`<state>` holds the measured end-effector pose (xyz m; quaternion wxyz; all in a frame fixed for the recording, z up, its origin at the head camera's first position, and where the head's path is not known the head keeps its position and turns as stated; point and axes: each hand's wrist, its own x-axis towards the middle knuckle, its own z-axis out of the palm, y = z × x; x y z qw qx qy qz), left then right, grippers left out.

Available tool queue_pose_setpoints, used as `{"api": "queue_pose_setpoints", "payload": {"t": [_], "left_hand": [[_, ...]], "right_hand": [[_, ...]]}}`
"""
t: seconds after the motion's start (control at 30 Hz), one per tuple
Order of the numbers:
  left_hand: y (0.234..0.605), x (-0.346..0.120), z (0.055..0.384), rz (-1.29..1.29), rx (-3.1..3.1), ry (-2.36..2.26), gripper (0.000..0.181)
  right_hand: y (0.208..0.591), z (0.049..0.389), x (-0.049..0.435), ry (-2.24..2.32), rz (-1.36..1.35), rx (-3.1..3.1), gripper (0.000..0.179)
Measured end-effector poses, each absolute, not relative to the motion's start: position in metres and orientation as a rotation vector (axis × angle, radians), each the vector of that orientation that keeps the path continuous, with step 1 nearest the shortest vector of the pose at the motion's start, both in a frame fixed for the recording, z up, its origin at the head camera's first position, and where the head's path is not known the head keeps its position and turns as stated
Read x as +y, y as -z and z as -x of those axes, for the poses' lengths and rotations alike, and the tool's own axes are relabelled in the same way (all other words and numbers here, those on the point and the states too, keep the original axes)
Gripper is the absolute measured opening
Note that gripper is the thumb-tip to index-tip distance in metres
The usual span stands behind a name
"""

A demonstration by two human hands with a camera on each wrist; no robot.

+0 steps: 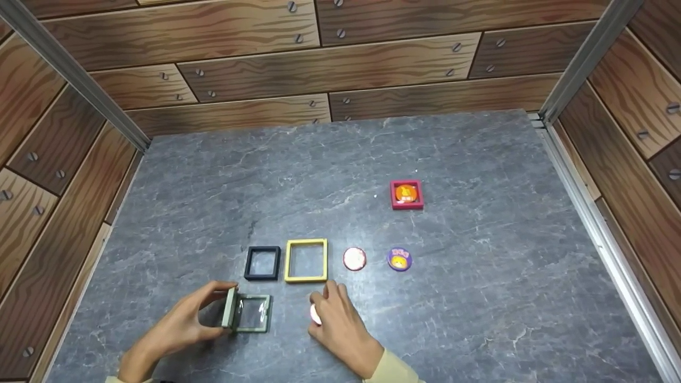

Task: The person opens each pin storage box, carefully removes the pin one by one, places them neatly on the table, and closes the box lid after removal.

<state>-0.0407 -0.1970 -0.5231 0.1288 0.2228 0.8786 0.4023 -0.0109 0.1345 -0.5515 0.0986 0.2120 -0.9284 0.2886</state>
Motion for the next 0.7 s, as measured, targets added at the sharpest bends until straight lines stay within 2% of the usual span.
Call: {"api": "queue_pose_setpoints", "payload": {"t": [0.47, 0.7], "left_hand": [[0.525, -0.197, 0.041, -0.666, 2.550, -1.190, 0.077], [0.524, -0.198, 0.040, -0.639, 2.541, -1.166, 0.077]], "right_hand": [[0.550, 0.012, 0.158, -0.889, -0.447, -2.775, 0.034], [0.543, 0.011, 0.169, -0.952, -0.268, -2.892, 0.033]]}}
